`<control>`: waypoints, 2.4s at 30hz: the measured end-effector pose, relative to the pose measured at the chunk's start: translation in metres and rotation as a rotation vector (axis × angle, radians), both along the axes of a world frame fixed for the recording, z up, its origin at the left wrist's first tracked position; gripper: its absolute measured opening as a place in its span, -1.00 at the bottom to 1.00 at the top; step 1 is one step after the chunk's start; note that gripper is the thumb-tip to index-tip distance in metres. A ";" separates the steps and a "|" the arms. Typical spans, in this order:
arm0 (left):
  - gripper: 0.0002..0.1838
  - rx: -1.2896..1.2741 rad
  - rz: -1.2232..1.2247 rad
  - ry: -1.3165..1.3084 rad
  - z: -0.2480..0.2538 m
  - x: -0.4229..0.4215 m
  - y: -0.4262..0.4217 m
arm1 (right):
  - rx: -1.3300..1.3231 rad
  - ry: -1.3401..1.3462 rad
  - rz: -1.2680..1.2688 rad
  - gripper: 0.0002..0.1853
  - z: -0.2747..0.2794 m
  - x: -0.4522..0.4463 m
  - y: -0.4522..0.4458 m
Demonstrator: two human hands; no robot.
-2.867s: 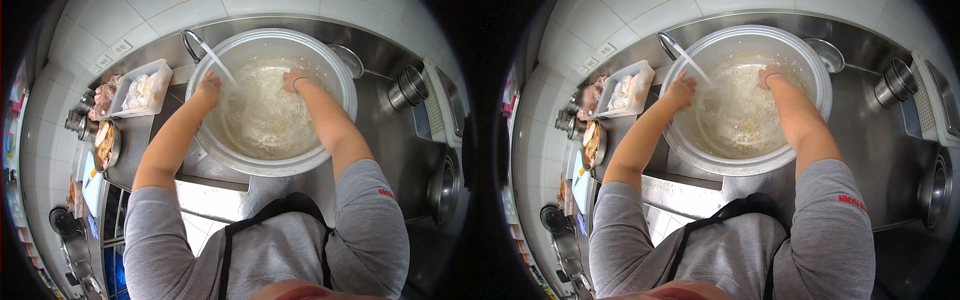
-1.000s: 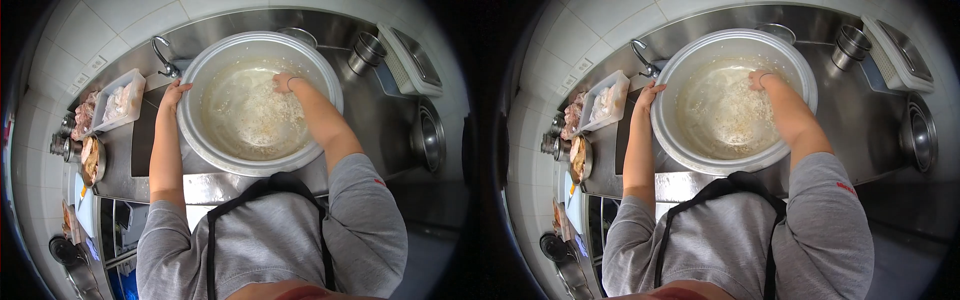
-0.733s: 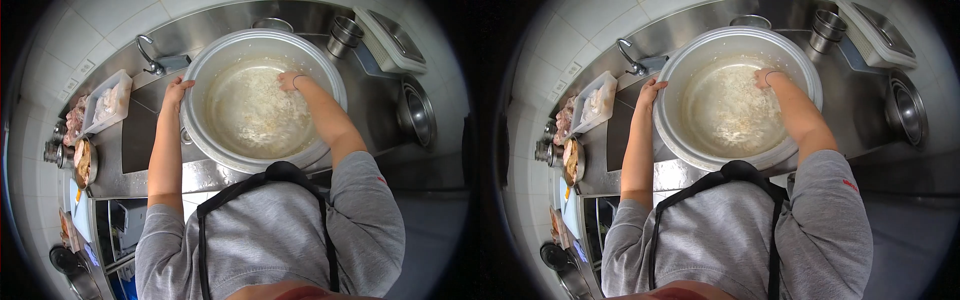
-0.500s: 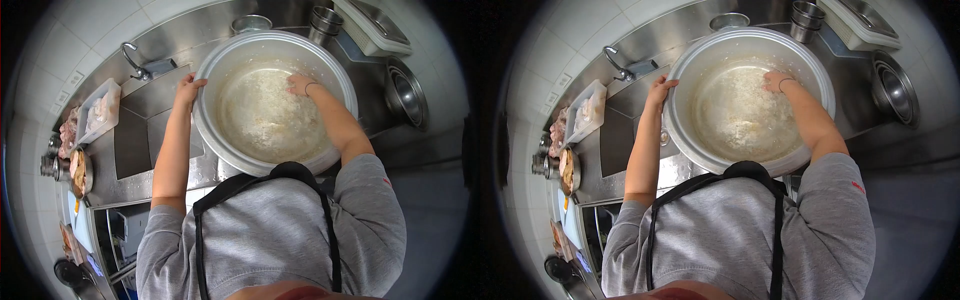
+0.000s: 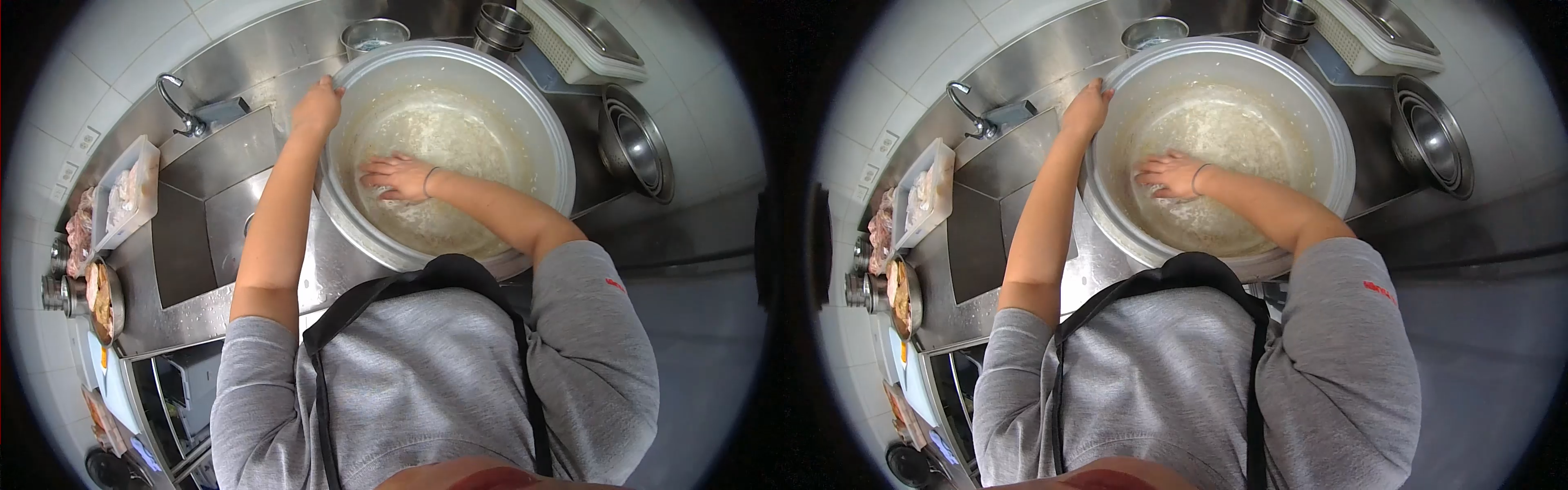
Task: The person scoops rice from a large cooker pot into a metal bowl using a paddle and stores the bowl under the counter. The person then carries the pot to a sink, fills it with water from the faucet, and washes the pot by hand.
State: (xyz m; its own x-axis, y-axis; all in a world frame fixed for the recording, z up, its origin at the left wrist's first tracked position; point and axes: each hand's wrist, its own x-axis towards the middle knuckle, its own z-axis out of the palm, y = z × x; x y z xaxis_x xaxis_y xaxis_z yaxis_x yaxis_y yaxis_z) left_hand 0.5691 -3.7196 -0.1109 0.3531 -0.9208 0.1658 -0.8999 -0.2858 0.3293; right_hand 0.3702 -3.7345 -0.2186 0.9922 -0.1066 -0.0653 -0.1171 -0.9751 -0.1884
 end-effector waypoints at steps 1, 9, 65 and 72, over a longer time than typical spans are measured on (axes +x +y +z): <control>-0.63 0.000 0.008 0.007 0.001 -0.003 -0.001 | -0.034 -0.075 0.041 -0.53 -0.003 0.012 0.002; -0.63 -0.013 0.033 -0.033 0.006 -0.008 -0.002 | -0.269 -0.155 0.030 -0.70 -0.003 0.064 -0.073; -0.65 0.004 0.023 0.143 0.009 -0.001 -0.003 | 0.441 1.294 0.403 -0.77 0.002 -0.029 0.023; -0.65 -0.033 0.021 0.076 0.004 0.000 -0.005 | 0.683 0.556 -0.240 -0.67 0.025 0.115 -0.057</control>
